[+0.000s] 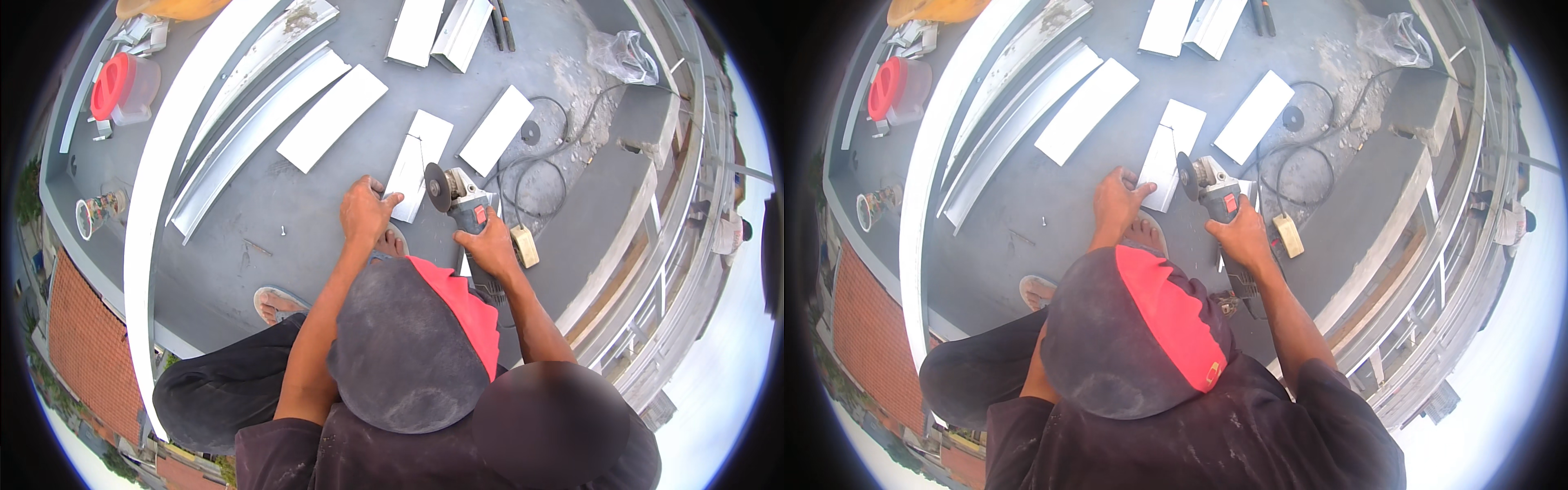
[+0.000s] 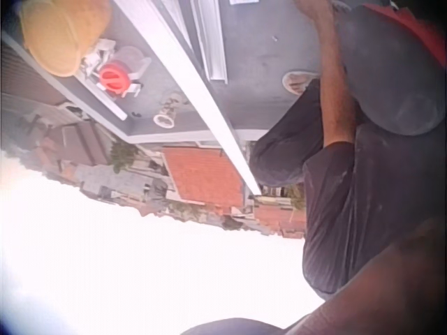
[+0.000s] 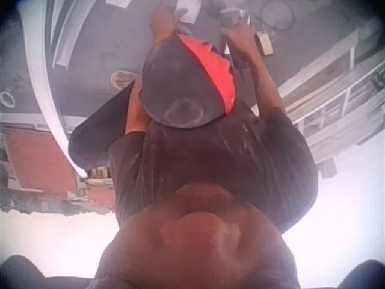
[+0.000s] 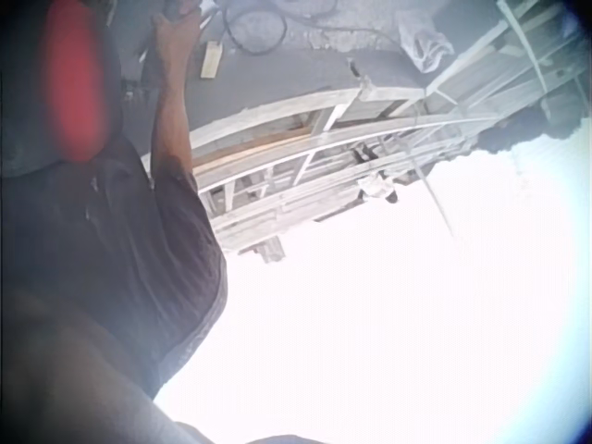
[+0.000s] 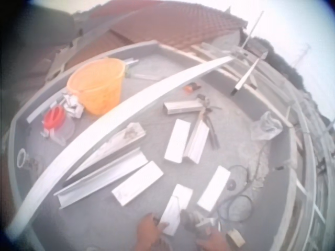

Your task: The person uses an angle grinder to cut several pieces of metal on a rooftop. They hold the metal pieces with one hand and operate the grinder with the other, creating sparks as they cut. After cutting, they place the pieces aside and continue with more cuts.

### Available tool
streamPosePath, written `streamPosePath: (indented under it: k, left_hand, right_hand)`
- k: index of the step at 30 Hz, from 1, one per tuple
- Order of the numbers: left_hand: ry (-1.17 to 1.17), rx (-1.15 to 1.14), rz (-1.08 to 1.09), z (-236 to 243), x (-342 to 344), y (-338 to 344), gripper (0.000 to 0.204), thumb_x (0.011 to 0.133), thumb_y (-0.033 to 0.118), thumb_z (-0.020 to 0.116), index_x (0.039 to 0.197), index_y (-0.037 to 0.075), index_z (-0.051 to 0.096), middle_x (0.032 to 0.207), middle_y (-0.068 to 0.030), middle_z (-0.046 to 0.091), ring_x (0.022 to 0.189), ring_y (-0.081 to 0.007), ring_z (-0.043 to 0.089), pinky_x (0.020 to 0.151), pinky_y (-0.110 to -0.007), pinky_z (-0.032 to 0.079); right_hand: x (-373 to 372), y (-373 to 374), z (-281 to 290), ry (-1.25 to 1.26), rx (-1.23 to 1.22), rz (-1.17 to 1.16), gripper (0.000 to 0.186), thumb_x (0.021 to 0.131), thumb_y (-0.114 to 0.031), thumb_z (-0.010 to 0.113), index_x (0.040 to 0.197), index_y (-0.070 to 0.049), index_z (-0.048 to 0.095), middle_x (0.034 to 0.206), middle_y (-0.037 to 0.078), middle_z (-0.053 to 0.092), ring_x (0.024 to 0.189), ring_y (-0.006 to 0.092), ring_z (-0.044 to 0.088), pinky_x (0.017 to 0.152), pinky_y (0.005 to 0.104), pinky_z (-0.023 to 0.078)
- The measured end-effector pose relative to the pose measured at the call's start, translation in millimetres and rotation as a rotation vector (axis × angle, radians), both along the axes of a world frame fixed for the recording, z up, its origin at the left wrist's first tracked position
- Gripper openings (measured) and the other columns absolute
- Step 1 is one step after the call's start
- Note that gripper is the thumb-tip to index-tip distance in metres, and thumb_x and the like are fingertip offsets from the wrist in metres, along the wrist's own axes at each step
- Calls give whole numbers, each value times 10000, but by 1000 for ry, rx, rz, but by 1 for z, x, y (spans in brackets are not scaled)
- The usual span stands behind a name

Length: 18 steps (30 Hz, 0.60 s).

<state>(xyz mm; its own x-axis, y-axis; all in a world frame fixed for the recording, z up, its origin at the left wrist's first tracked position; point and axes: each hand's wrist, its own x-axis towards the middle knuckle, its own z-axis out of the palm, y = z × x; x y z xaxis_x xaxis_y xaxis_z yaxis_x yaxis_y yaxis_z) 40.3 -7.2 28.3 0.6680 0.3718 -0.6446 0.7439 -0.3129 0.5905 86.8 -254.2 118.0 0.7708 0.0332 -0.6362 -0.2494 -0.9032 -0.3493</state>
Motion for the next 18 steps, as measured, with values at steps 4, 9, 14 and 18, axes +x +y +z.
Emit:
streamPosePath:
  k: [4,9,14,18]
  left_hand:
    - [34,-9,3,2,2,2,515,843,358,978,1131,-22,783,1055,-196,834,971,-341,809,893,-456,608]
    - [57,-18,10,4,4,2,504,839,366,982,1107,-15,789,1017,-192,836,947,-341,810,883,-459,610]
    - [34,-5,37,-1,3,0,490,832,386,986,1047,-11,796,960,-182,837,894,-345,811,856,-466,611]
    - [-33,10,-12,-2,-4,-2,574,832,376,987,1186,-7,748,1063,-210,798,1021,-340,777,888,-459,592]
  right_hand:
    - [3,8,6,1,-51,20,812,795,-351,833,1384,154,593,1247,382,747,1239,523,719,1086,540,555]
    - [4,10,5,26,-19,-21,821,797,-353,831,1395,155,588,1233,385,747,1226,525,723,1082,546,556]
    - [0,7,-4,16,-186,55,822,797,-341,848,1406,148,594,1253,356,753,1198,498,741,1068,522,569]
    - [-20,-23,-11,37,234,-199,568,852,-166,846,1328,70,647,1050,155,764,967,251,766,872,406,619]
